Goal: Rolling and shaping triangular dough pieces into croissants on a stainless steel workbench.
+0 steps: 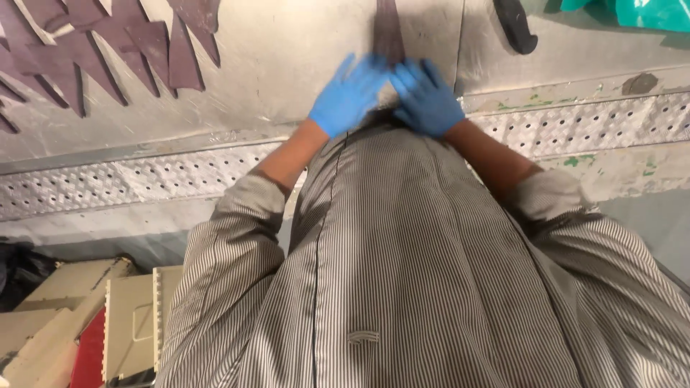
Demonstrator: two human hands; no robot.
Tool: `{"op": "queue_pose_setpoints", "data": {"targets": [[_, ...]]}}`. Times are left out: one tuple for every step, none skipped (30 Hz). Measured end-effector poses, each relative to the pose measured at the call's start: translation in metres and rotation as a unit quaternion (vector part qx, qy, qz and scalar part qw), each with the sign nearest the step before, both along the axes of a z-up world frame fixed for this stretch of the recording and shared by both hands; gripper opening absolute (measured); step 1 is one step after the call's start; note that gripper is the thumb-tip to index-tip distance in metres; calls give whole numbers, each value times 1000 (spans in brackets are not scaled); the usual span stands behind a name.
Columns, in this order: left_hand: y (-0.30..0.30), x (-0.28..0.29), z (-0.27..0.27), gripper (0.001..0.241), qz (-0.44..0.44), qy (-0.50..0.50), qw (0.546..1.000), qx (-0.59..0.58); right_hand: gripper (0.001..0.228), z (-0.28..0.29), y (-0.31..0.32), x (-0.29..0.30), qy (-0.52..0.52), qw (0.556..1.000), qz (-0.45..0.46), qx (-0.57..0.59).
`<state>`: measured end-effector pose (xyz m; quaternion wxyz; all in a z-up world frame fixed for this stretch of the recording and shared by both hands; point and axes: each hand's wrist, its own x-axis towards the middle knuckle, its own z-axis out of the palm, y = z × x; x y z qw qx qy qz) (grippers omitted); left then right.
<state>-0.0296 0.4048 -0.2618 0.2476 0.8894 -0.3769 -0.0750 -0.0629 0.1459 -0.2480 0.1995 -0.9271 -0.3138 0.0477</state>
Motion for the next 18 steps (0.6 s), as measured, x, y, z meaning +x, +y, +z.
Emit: {"op": "queue_pose_setpoints", "data": {"targets": [[-2, 10, 0, 64, -1, -5, 1000, -1, 50, 5, 4, 12, -5, 1000, -1, -1], [-4, 10, 2, 70, -28, 2, 999, 25, 58, 12, 8, 15, 18, 1000, 0, -12], [-6, 9, 4, 77, -55, 9, 997, 51, 67, 18, 12, 17, 42, 999, 2, -23], [-9, 7, 0, 77, -55, 13, 997, 52, 67, 15, 14, 17, 46, 999, 3, -21], [-12, 6, -4, 78, -31, 36, 998, 53, 69, 12, 16, 17, 51, 998, -15, -24], [-17, 12, -10, 79, -6, 52, 997, 51, 70, 8, 17, 24, 50, 998, -34, -28], [-16, 14, -9, 79, -5, 49, 997, 51, 70, 3, 14, 24, 47, 998, -33, -28], [-15, 10, -7, 75, -1, 48, 997, 55, 68, 0, 10, 19, 31, 999, -27, -22], [-15, 5, -5, 70, 3, 47, 997, 59, 66, -2, 7, 13, 14, 1000, -21, -16], [-14, 1, -1, 70, 6, 45, 997, 59, 66, -3, 8, 9, 12, 1000, -19, -16], [-13, -2, 2, 69, -4, 50, 997, 60, 65, -4, 8, 5, 20, 1000, -8, -9], [-12, -2, 5, 67, -14, 52, 997, 62, 65, -6, 10, 4, 25, 1000, 3, -1], [-16, 9, -3, 67, -12, 47, 997, 62, 65, -9, 12, 18, 20, 1000, 4, -1], [-21, 9, -9, 68, -3, 53, 997, 55, 65, -10, 14, 21, 23, 1000, -6, -14], [-25, 10, -15, 69, 5, 60, 997, 48, 65, -12, 16, 23, 26, 999, -16, -26], [-28, 12, -23, 69, 6, 64, 997, 47, 65, -11, 17, 25, 30, 999, -15, -27], [-30, 14, -30, 68, 24, 47, 998, 39, 64, -10, 17, 26, 30, 999, -28, -30], [-32, 22, -38, 67, 44, 25, 998, 31, 63, -11, 17, 34, 25, 998, -39, -32]]}}
